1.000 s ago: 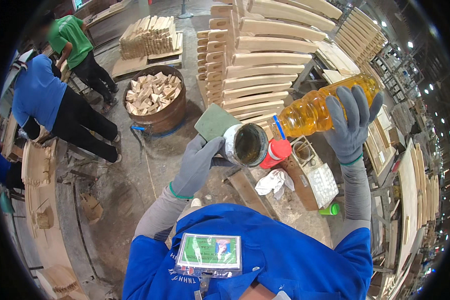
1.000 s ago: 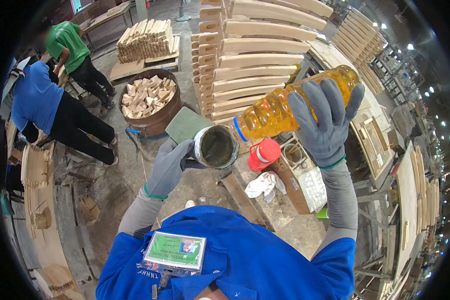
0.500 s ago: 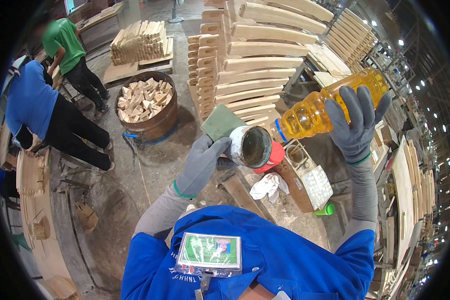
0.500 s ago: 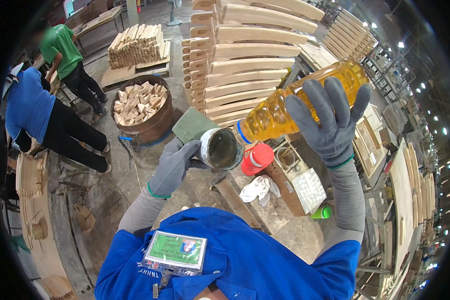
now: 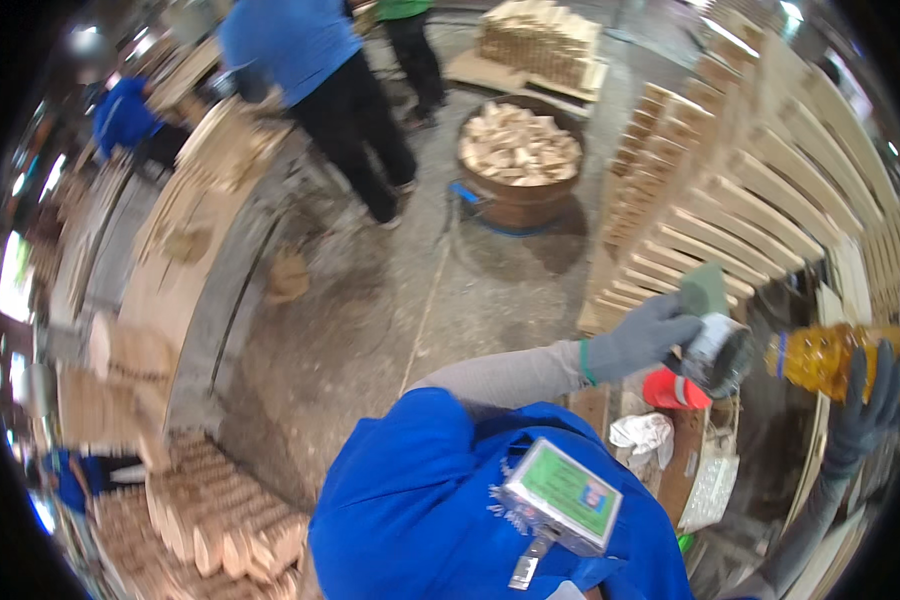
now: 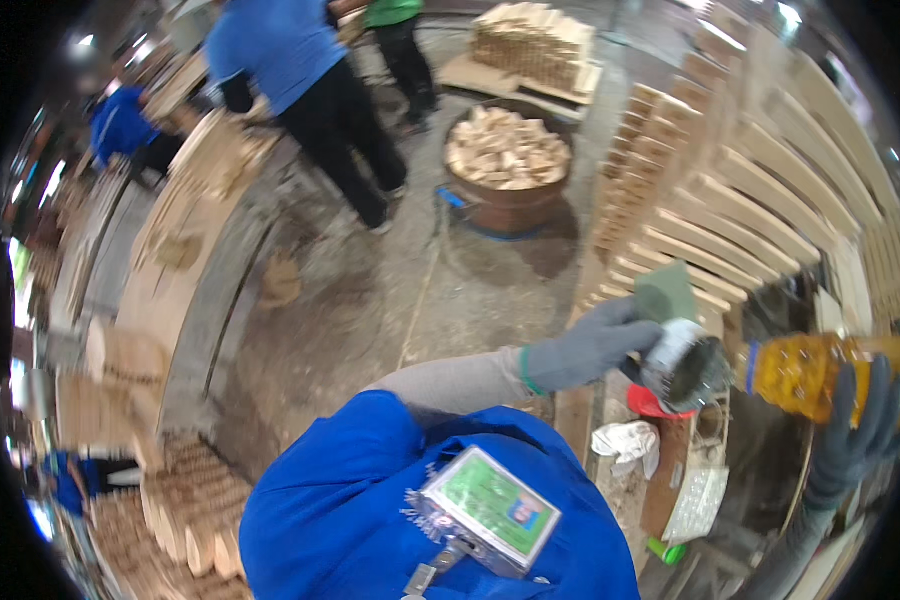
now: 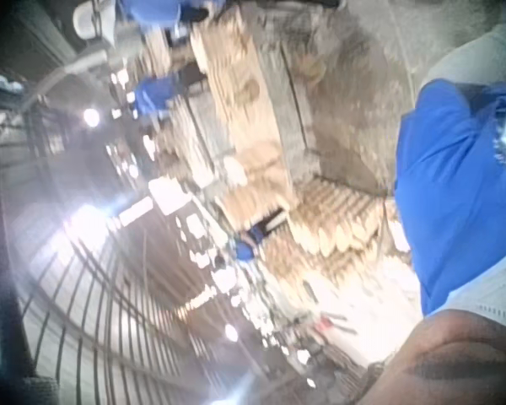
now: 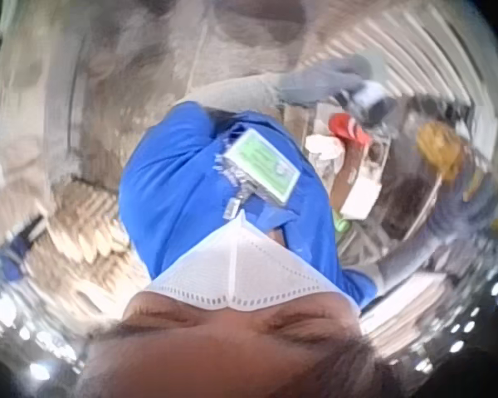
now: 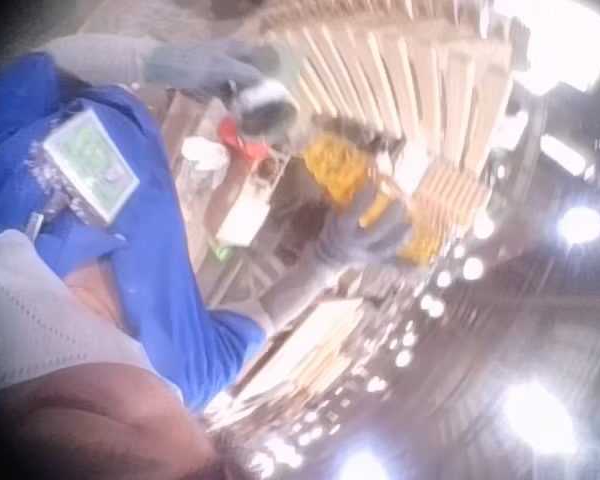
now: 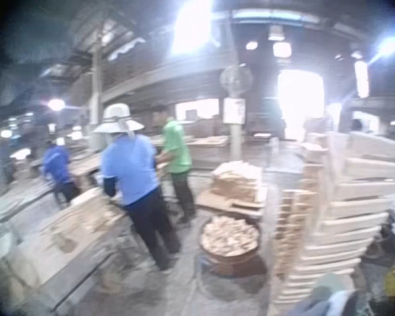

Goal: The person pours liquids from two bottles into a small container, then uses a power drill with a mixing attachment to blend the contents. They add a white powder from a bag and continue mixing before moving the container to a workbench.

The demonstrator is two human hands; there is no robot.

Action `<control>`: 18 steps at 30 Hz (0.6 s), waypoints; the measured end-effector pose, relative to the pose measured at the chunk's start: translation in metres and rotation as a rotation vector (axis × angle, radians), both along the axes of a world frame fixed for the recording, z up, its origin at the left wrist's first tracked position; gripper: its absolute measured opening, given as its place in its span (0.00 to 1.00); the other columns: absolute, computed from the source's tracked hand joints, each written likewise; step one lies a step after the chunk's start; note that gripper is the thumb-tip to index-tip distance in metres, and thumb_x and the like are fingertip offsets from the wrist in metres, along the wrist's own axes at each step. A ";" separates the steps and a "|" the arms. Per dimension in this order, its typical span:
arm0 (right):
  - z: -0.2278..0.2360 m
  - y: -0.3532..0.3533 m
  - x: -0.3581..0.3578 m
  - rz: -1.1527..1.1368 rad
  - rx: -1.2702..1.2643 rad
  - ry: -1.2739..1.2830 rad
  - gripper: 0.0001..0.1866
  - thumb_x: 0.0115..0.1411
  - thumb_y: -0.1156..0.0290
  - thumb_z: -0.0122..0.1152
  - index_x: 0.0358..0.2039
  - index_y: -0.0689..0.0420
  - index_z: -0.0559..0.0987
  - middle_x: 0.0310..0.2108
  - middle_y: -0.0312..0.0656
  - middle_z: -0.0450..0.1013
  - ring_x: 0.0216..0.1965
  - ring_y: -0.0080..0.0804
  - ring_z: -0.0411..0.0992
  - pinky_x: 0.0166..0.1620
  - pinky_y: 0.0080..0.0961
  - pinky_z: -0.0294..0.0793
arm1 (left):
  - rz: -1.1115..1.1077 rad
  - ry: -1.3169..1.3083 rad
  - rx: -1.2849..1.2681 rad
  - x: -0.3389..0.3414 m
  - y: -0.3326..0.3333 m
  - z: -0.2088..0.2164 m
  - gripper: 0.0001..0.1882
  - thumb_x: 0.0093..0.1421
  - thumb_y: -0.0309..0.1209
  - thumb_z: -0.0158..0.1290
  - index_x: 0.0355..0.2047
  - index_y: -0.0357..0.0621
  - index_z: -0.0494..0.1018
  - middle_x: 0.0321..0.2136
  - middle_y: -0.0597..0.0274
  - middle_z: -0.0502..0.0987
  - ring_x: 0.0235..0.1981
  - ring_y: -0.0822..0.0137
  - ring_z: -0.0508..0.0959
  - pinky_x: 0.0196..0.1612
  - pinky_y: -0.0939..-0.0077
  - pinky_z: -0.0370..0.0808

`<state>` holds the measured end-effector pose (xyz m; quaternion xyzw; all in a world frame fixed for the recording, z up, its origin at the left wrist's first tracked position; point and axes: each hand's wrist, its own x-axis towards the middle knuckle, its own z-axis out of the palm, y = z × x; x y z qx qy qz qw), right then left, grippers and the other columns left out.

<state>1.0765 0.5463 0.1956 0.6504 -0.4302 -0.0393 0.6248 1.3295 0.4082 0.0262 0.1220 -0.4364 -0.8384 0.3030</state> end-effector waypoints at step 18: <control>-0.001 -0.042 -0.010 0.082 0.161 0.017 0.25 0.52 0.73 0.61 0.51 0.54 0.68 0.53 0.47 0.64 0.52 0.46 0.66 0.53 0.38 0.69 | 0.249 -0.053 -0.110 0.024 -0.005 -0.012 0.14 0.59 0.33 0.46 0.43 0.39 0.69 0.29 0.65 0.74 0.28 0.75 0.75 0.29 0.78 0.77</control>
